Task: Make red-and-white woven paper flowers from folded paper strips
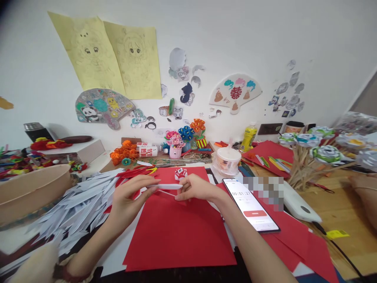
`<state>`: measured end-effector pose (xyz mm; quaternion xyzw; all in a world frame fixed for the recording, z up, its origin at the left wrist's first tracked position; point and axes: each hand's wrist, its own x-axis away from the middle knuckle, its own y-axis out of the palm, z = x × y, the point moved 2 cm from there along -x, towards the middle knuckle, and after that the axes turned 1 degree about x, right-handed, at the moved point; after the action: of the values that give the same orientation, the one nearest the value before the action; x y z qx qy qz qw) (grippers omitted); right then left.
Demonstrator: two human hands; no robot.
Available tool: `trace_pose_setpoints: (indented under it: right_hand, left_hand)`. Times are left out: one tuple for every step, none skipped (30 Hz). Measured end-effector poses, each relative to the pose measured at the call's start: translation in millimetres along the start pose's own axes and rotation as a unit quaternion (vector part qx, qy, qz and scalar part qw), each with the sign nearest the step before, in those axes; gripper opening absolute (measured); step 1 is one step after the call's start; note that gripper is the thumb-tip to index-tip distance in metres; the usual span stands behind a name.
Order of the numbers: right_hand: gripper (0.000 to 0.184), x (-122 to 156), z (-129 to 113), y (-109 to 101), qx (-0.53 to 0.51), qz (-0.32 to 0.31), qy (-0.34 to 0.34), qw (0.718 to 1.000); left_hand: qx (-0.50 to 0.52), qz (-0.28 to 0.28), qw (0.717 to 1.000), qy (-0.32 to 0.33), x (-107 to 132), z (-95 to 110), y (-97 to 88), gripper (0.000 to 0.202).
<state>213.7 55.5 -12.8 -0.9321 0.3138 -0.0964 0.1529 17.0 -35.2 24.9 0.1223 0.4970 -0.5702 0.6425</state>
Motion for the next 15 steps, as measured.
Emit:
trace_pose_setpoints:
  right_hand:
    - [0.023,-0.4,0.8,0.2,-0.052,-0.004,0.009,0.999]
    - [0.023,-1.0,1.7,0.5,-0.104,-0.008,0.019,0.994]
    - [0.023,-1.6,2.8,0.7,-0.148,-0.012,0.028,0.988]
    - [0.024,-2.1,3.8,0.8,-0.179,-0.019,0.033,0.983]
    - [0.027,-2.4,4.7,0.8,-0.194,-0.026,0.035,0.980]
    - [0.030,-2.6,5.4,0.5,-0.203,-0.034,0.036,0.978]
    - [0.034,-2.5,5.9,0.3,-0.216,-0.041,0.036,0.975]
    - [0.037,-2.3,6.2,0.0,-0.229,-0.048,0.035,0.972]
    - [0.039,-1.9,6.2,-0.2,-0.241,-0.054,0.033,0.969]
    - [0.040,-1.6,6.1,-0.3,-0.251,-0.060,0.031,0.966]
    - [0.040,-1.2,5.8,-0.2,-0.259,-0.064,0.029,0.963]
    - [0.041,-1.0,5.5,0.1,-0.265,-0.069,0.026,0.961]
    - [0.042,-0.9,5.1,0.7,-0.269,-0.074,0.025,0.960]
    - [0.043,-0.8,4.6,1.4,-0.271,-0.080,0.023,0.959]
    - [0.044,-0.9,4.2,2.2,-0.272,-0.085,0.022,0.958]
  left_hand:
    - [-0.002,-0.014,1.000,0.022,0.7,1.6,1.0,0.015]
    - [-0.004,-0.026,0.999,0.039,1.5,2.6,1.8,0.016]
    - [-0.005,-0.036,0.998,0.051,2.0,3.1,2.5,0.017]
    - [-0.003,-0.044,0.997,0.058,2.3,3.4,2.9,0.018]
    - [0.002,-0.048,0.997,0.061,2.1,3.6,2.8,0.018]
    - [0.009,-0.051,0.997,0.056,1.6,3.7,2.5,0.017]
    - [0.018,-0.052,0.997,0.047,0.7,3.9,1.9,0.016]
    - [0.027,-0.050,0.998,0.034,-0.4,4.2,1.3,0.015]
    - [0.034,-0.045,0.998,0.023,-1.5,4.5,0.5,0.014]
    - [0.038,-0.041,0.998,0.016,-2.4,4.8,0.0,0.013]
    - [0.039,-0.040,0.998,0.013,-3.0,5.0,-0.1,0.013]
    - [0.035,-0.045,0.998,0.016,-3.2,4.9,0.1,0.013]
    - [0.027,-0.054,0.998,0.024,-3.2,4.5,0.7,0.014]
    - [0.015,-0.067,0.997,0.034,-2.9,3.8,1.5,0.014]
    - [0.001,-0.078,0.996,0.047,-2.6,2.8,2.1,0.015]
